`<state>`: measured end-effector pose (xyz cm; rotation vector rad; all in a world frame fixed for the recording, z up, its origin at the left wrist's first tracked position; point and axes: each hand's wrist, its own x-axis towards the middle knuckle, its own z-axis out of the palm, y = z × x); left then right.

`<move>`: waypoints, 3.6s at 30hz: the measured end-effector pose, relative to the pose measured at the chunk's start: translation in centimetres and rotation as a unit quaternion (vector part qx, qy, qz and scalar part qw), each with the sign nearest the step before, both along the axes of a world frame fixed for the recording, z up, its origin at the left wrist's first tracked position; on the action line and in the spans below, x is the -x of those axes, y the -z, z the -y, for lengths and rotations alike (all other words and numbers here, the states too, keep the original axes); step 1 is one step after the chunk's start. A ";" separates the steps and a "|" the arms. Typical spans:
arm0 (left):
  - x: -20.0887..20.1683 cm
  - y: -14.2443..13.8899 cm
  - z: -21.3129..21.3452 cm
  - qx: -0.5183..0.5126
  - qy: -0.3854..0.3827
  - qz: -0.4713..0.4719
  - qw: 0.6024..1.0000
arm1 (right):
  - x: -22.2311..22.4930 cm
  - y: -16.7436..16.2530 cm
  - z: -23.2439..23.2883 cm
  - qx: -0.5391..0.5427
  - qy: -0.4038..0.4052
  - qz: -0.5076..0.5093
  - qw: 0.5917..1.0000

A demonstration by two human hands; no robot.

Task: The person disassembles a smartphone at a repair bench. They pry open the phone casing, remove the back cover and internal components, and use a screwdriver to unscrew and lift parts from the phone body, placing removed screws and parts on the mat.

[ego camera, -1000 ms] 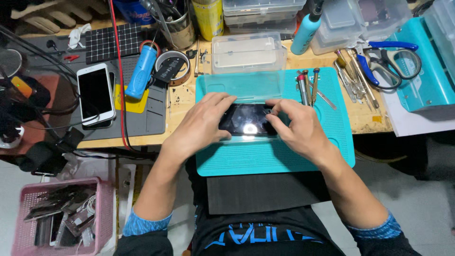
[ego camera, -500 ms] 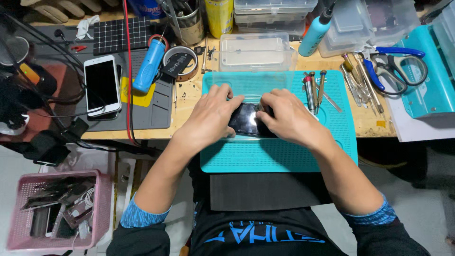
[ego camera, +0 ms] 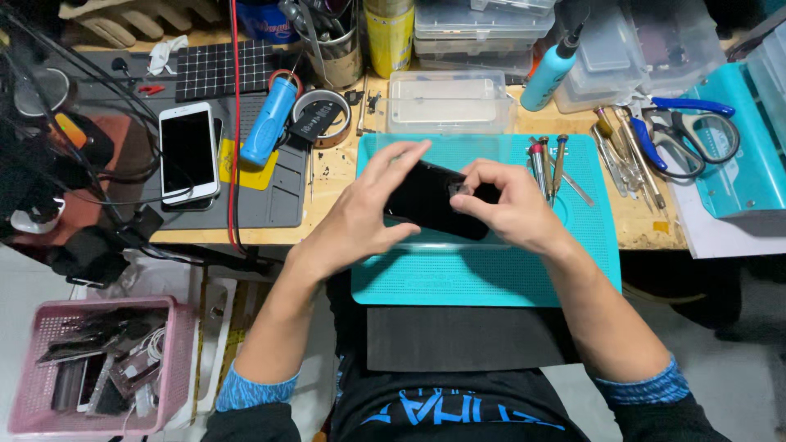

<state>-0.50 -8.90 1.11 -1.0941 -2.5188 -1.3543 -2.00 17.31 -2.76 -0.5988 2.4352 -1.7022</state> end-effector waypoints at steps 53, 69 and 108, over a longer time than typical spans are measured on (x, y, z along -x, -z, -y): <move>0.0 2.3 -1.4 -0.229 -0.076 -0.050 0.969 | -2.5 -3.3 2.2 0.099 -0.013 -0.113 0.988; -0.4 1.8 -4.8 -0.241 -0.247 -0.059 0.937 | -3.1 -3.0 4.1 0.003 0.150 -0.382 0.912; 1.4 4.2 -3.2 -0.368 -0.104 0.009 0.924 | -0.1 -0.5 0.7 0.128 0.026 0.063 0.989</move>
